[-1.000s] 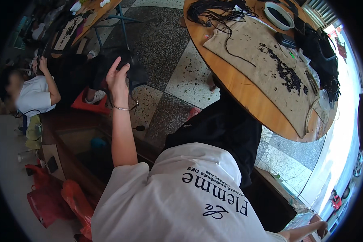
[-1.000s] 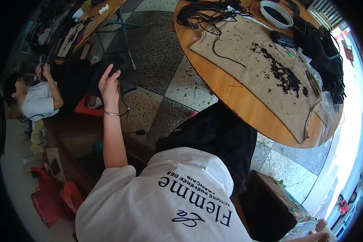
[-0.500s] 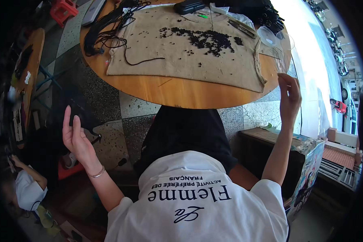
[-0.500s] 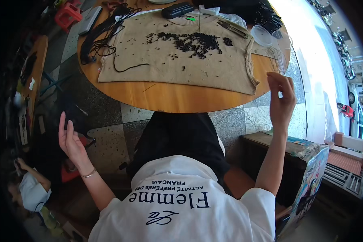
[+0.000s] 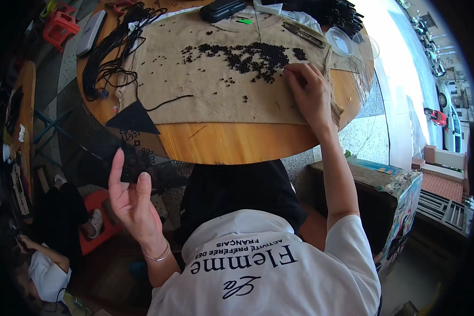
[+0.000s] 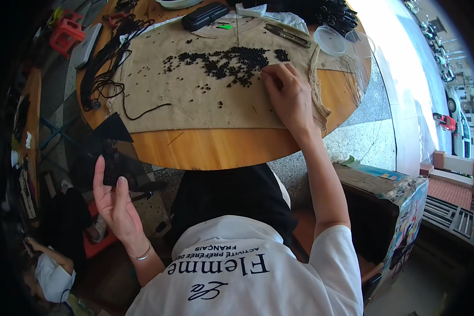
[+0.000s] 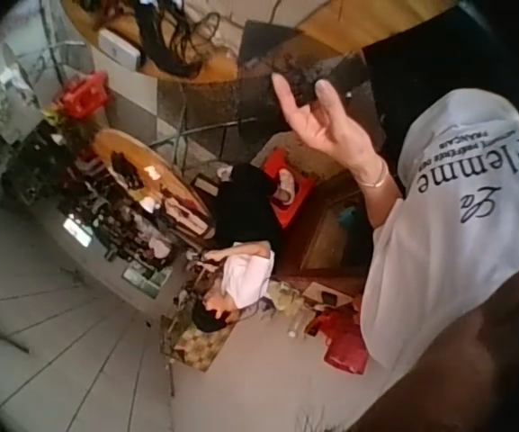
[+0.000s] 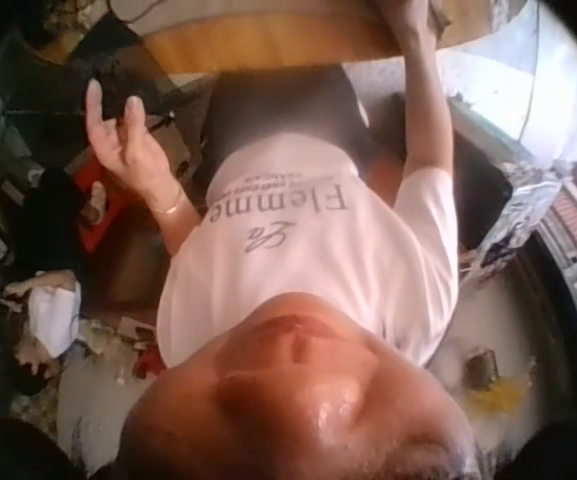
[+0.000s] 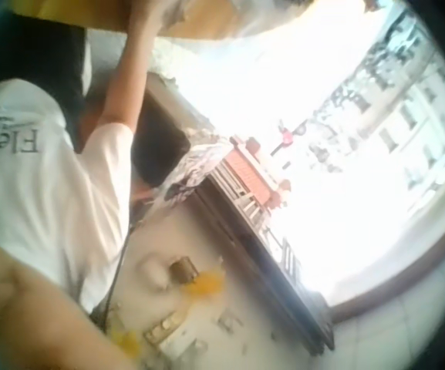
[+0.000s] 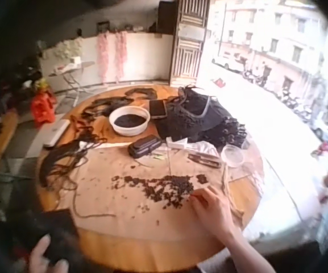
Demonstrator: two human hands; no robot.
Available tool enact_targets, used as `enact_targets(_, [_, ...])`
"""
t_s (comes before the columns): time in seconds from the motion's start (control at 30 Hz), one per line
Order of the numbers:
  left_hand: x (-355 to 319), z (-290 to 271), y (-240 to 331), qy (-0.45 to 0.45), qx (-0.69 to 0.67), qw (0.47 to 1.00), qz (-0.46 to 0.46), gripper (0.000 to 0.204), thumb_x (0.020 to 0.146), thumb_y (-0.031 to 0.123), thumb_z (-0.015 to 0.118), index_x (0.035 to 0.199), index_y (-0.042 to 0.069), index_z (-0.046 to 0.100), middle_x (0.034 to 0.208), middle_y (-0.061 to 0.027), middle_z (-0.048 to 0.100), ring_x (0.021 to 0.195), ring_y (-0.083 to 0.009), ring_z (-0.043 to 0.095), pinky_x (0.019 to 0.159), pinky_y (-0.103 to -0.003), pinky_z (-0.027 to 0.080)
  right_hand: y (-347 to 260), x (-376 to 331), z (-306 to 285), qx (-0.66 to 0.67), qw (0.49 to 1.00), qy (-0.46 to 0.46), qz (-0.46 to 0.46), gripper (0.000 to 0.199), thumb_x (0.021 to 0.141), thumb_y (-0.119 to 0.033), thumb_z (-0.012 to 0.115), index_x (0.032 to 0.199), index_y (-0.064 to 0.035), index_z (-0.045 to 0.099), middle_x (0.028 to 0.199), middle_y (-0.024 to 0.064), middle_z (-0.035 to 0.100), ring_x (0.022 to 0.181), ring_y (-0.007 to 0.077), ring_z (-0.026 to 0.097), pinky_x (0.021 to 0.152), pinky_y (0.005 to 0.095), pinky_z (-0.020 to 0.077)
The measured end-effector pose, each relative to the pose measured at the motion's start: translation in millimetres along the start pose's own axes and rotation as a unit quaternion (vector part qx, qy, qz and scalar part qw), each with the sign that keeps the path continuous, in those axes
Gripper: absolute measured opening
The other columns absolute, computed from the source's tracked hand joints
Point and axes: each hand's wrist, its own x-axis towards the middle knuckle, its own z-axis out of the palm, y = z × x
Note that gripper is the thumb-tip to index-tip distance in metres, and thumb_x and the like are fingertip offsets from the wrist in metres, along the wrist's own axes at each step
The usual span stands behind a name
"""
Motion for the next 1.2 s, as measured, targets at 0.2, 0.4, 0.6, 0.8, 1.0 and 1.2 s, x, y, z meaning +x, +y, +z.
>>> enact_targets(0.2, [7,11,-4,-0.040,-0.033,0.999,-0.003,0.049,0.085,-0.008,0.054,0.132,-0.002,0.043,0.080,0.0028,0.051,0.070,-0.0009,0.045,0.069,-0.014,0.040,-2,8,5,-0.016,1.000,-0.021,0.014,0.011,0.084,-0.009,0.062,0.093,-0.0037,0.064,0.084,0.0092,0.062,0.070,0.0192,0.061,0.065,0.0276,0.0485])
enact_targets(0.4, [13,12,-10,-0.029,-0.033,0.999,-0.013,0.048,0.085,-0.009,0.054,0.131,-0.003,0.043,0.101,-0.0067,0.060,0.084,-0.0055,0.054,0.078,-0.018,0.045,-2,9,8,-0.015,1.000,-0.018,0.005,0.011,0.084,-0.009,0.061,0.093,-0.0036,0.064,0.085,0.0092,0.061,0.070,0.0189,0.061,0.065,0.0274,0.0483])
enact_targets(0.6, [14,6,-17,-0.053,-0.034,0.998,-0.021,0.048,0.085,-0.010,0.053,0.131,-0.003,0.043,0.107,-0.0086,0.059,0.089,-0.0074,0.055,0.081,-0.019,0.045,7,12,-7,-0.016,0.998,0.013,0.067,0.014,0.085,-0.008,0.060,0.098,-0.0040,0.064,0.085,0.0093,0.060,0.070,0.0192,0.060,0.066,0.0281,0.0479])
enact_targets(0.8, [15,7,-21,-0.012,-0.013,0.999,-0.038,0.046,0.085,-0.009,0.052,0.130,-0.003,0.044,0.108,-0.0088,0.058,0.088,-0.0069,0.054,0.081,-0.019,0.045,15,2,-18,-0.079,0.996,0.014,0.026,0.019,0.086,-0.008,0.059,0.105,-0.0056,0.064,0.085,0.0088,0.058,0.070,0.0175,0.058,0.066,0.0280,0.0472])
enact_targets(1.0, [12,5,-22,-0.031,-0.017,0.999,-0.037,0.045,0.085,-0.008,0.052,0.130,-0.003,0.045,0.104,-0.0076,0.058,0.086,-0.0065,0.053,0.078,-0.018,0.044,3,-21,-19,-0.113,0.993,0.002,-0.046,0.018,0.085,-0.007,0.061,0.103,-0.0054,0.064,0.083,0.0087,0.058,0.067,0.0167,0.057,0.063,0.0280,0.0460])
enact_targets(1.2, [11,5,-20,-0.038,-0.013,0.999,-0.035,0.044,0.085,-0.008,0.053,0.128,-0.003,0.046,0.103,-0.0077,0.058,0.086,-0.0066,0.053,0.077,-0.018,0.043,-6,-32,-23,-0.018,0.998,0.012,0.066,0.012,0.084,-0.006,0.062,0.096,-0.0047,0.065,0.079,0.0080,0.058,0.064,0.0175,0.057,0.062,0.0274,0.0456])
